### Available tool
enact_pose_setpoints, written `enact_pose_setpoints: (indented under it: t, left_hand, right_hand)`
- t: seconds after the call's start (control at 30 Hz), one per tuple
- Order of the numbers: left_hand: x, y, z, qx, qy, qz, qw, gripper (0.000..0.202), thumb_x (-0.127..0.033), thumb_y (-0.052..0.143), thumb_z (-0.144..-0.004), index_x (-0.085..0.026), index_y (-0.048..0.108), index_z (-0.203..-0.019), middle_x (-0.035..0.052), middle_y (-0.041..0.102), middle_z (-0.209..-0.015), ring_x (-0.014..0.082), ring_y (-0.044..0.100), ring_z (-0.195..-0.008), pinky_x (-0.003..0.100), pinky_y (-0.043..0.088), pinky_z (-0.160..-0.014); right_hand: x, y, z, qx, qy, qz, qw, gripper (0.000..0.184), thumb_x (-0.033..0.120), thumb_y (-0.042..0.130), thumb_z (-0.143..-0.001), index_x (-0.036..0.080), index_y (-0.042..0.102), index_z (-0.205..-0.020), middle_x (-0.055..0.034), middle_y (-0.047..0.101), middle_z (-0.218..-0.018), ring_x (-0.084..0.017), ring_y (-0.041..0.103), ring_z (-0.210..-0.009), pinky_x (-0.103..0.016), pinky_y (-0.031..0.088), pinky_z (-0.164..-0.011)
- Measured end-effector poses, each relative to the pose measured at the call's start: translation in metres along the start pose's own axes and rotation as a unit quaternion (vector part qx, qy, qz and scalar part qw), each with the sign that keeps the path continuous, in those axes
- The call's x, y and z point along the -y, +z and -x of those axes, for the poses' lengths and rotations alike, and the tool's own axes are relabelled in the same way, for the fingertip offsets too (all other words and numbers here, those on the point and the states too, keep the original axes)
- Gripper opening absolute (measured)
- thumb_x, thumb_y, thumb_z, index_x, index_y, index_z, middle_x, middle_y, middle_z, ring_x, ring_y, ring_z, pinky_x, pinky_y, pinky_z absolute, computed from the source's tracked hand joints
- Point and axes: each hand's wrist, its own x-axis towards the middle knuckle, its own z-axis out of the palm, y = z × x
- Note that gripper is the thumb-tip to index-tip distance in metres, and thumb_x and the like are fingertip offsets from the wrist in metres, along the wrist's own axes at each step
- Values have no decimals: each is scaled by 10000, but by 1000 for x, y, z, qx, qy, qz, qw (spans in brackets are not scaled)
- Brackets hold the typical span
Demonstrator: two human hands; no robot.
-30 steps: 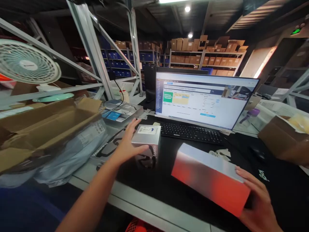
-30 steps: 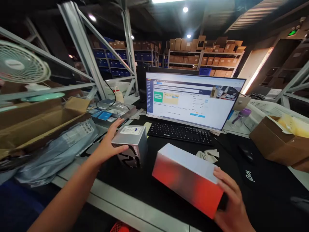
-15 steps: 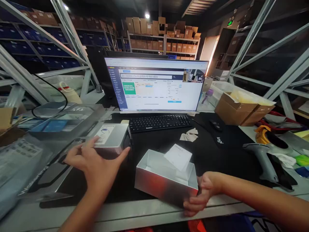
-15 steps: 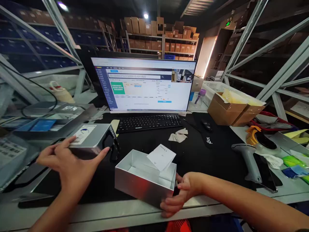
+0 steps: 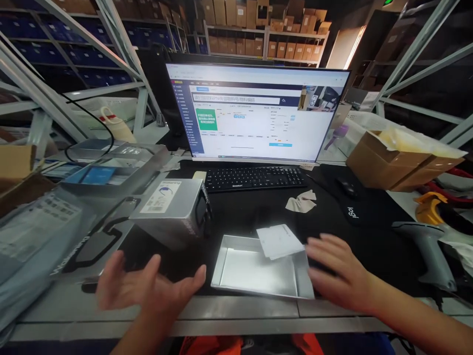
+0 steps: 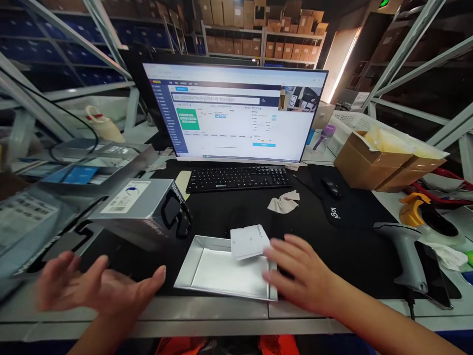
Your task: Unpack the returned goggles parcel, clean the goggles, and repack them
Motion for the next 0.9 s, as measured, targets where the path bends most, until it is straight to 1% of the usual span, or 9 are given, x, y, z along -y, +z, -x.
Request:
enact_pose_setpoints:
  t: [0.07,0.17,0.27,0.37,0.5,0.57,0.73,0.83,0.9]
  left_hand:
    - [-5,0,4,-92,93,-55,990,785,-569,770,-596,-296,375,-1217,108,145,-1419,481,190,-1392,704,287,-1131]
    - [-12,-3,9,-100,119,-94,983,737,-540,734,-633,-299,360,-1220,113,159,-1395,459,298,-1353,671,392,-1060]
    - [-14,-11,6,-84,83,-114,986,791,-473,761,-620,-305,319,-1254,128,155,-1396,473,298,-1364,672,401,-1047]
    - [-14,-21,-9,-75,56,-106,990,836,-415,764,-653,-305,279,-1325,137,130,-1435,454,336,-1366,647,399,-1070]
    - [-19,-30,-38,-77,62,-75,992,835,-406,746,-730,-280,246,-1386,153,150,-1467,407,381,-1366,618,384,-1107]
    - [-23,-29,-46,-76,58,-57,994,870,-431,764,-730,-268,240,-1406,166,166,-1478,408,362,-1390,622,367,-1123]
    - [-40,-15,-44,-47,20,-20,998,1108,-507,862,-634,-250,179,-1468,217,92,-1531,447,202,-1469,659,294,-1166]
    - [-48,-6,-42,-2,-33,-22,999,1201,-456,882,-628,-243,95,-1510,232,-40,-1565,450,99,-1503,658,297,-1171]
    - [-46,-3,-44,15,-64,-24,998,1151,-389,859,-671,-230,99,-1519,233,-28,-1574,428,63,-1517,644,301,-1177]
  right_hand:
    - [-9,2,-22,86,89,-25,992,530,176,649,-861,190,530,-1378,-162,536,-1444,-306,474,-1369,-528,443,-1105]
    - [-21,9,-50,164,64,-50,983,420,164,549,-911,175,587,-1329,-135,674,-1268,-265,659,-1129,-445,555,-952]
    - [-22,10,-62,77,54,-25,995,396,77,468,-922,243,656,-1228,-56,764,-1035,-208,733,-892,-335,597,-784]
    - [-19,11,-62,-22,163,-50,985,294,256,569,-948,318,639,-1227,-32,773,-998,-230,748,-805,-317,616,-683]
    - [-12,29,-60,77,225,-126,963,339,472,635,-910,337,640,-1221,1,772,-842,-211,705,-555,-289,552,-434]
    - [-12,38,-59,101,216,-98,966,307,501,608,-919,319,674,-1157,-5,763,-825,-212,706,-575,-304,558,-466]
    - [-38,28,-55,32,245,73,966,318,508,533,-957,268,694,-1088,-59,755,-994,-275,725,-832,-402,569,-694]
    - [-63,21,-45,56,319,58,944,369,550,503,-955,283,681,-1137,-57,732,-1077,-273,703,-881,-368,555,-614]
    - [-74,23,-33,61,358,16,932,415,575,505,-941,286,653,-1201,-63,694,-1180,-278,679,-970,-315,536,-530]
